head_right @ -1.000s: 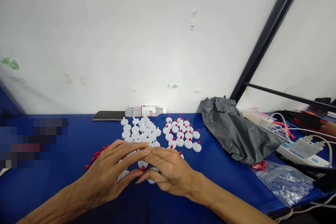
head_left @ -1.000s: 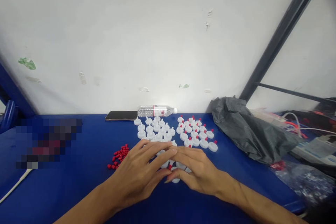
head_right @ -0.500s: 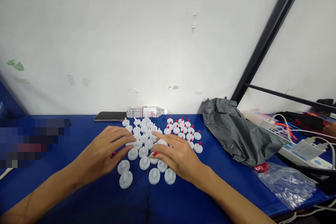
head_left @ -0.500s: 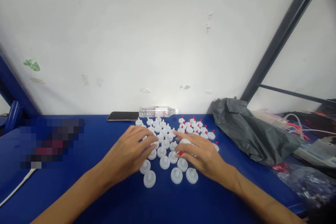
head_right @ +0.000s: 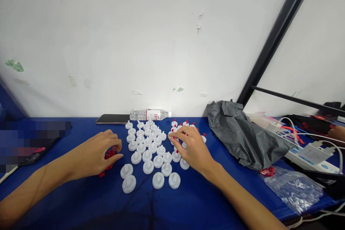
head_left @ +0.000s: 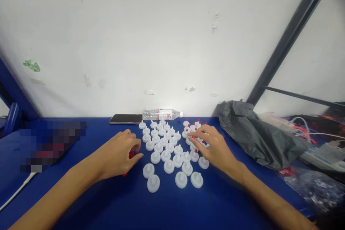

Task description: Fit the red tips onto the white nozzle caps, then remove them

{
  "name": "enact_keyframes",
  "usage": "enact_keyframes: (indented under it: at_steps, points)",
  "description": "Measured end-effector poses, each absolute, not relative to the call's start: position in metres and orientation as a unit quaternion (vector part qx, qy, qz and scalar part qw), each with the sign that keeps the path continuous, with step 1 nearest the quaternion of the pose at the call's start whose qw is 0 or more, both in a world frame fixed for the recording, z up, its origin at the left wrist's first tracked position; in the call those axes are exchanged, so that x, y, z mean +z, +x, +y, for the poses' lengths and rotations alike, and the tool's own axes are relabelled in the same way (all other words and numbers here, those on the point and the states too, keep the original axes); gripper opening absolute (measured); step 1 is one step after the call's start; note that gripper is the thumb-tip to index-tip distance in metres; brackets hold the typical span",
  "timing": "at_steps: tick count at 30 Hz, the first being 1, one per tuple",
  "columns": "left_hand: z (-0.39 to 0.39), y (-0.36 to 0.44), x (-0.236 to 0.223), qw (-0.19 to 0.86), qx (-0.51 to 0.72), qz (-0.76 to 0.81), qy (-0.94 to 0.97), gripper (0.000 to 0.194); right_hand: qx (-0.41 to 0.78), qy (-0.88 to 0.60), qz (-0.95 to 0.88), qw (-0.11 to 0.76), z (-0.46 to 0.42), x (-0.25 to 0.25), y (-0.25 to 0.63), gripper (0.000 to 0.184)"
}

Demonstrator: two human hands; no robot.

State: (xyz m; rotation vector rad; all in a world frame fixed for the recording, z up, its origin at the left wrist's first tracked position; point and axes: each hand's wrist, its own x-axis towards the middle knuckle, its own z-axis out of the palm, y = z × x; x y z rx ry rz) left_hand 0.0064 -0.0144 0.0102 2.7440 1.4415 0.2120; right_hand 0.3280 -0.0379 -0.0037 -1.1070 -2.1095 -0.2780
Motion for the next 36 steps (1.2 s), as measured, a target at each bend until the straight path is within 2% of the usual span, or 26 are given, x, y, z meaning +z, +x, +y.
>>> enact_keyframes:
  at_steps: [8,15,25,36]
  points:
    - [-0.017,0.007,0.010,0.043,0.044,0.471,0.880,0.012,-0.070,-0.464,-0.830,0.302,-0.034,-0.006,0.331,0.012]
    - [-0.015,0.009,0.006,0.037,0.064,0.453,0.889,0.015,-0.075,-0.463,-0.846,0.255,-0.034,-0.008,0.330,0.016]
    - [-0.020,0.015,0.006,0.018,0.120,0.438,0.891,0.013,-0.066,-0.444,-0.857,0.254,-0.030,-0.011,0.332,0.022]
    - [-0.019,0.020,0.004,0.004,0.137,0.388,0.911,0.013,-0.032,-0.450,-0.851,0.269,-0.037,0.000,0.331,0.017]
